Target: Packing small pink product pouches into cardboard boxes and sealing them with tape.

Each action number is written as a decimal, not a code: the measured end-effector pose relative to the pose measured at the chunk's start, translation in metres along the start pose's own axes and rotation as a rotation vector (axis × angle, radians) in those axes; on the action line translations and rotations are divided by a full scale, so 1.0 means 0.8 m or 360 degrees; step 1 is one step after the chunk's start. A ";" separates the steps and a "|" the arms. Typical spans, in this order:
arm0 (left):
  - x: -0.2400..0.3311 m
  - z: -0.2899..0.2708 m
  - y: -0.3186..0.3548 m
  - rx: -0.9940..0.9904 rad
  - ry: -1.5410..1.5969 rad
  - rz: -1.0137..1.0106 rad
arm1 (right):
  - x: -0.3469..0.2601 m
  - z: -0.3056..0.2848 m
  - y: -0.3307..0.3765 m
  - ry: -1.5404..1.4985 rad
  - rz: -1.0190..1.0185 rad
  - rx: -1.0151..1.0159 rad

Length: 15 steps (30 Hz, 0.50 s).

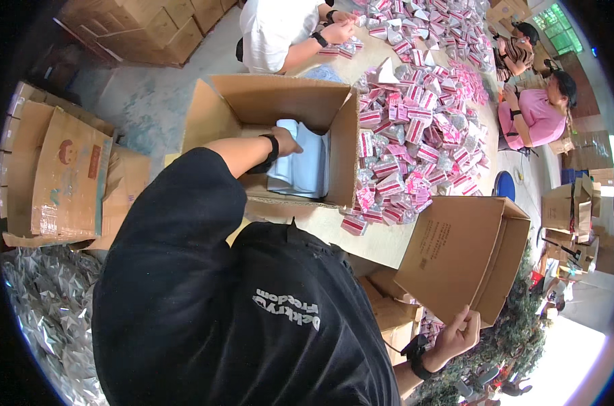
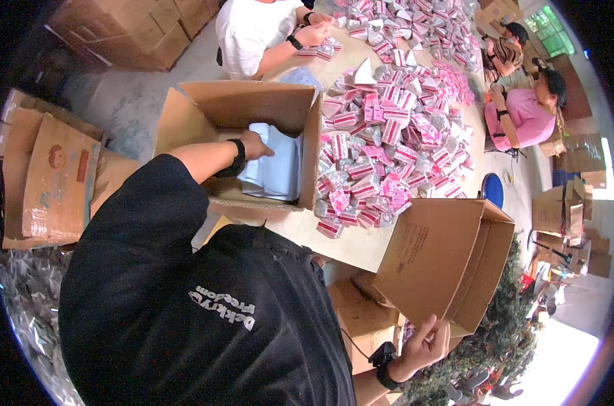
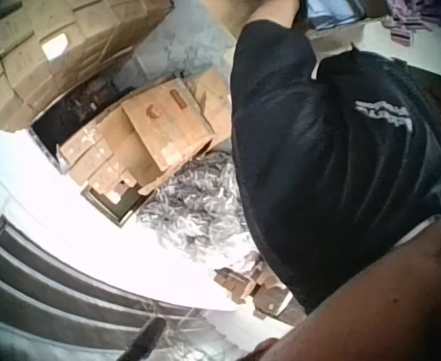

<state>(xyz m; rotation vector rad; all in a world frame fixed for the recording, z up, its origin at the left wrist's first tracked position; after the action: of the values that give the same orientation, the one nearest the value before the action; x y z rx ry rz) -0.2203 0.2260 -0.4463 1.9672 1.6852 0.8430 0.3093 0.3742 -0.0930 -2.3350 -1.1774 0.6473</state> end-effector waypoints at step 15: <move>0.017 -0.093 0.058 -0.0609 0.0907 0.0318 | -0.020 0.062 -0.019 -0.0537 0.0238 0.0014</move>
<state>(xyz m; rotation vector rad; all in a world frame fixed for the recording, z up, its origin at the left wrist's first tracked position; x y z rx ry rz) -0.2359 0.2251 -0.3588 1.7387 1.4510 1.7871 0.2630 0.3779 -0.1202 -2.3850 -1.1380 1.1326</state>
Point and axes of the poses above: each hand's wrist, its own y-axis away from the middle knuckle, its own z-axis out of the palm, x = y × z, the point moved 8 cm from there along -y, towards the middle knuckle, and after that the axes turned 15 degrees about -z, right-handed, at the moved point
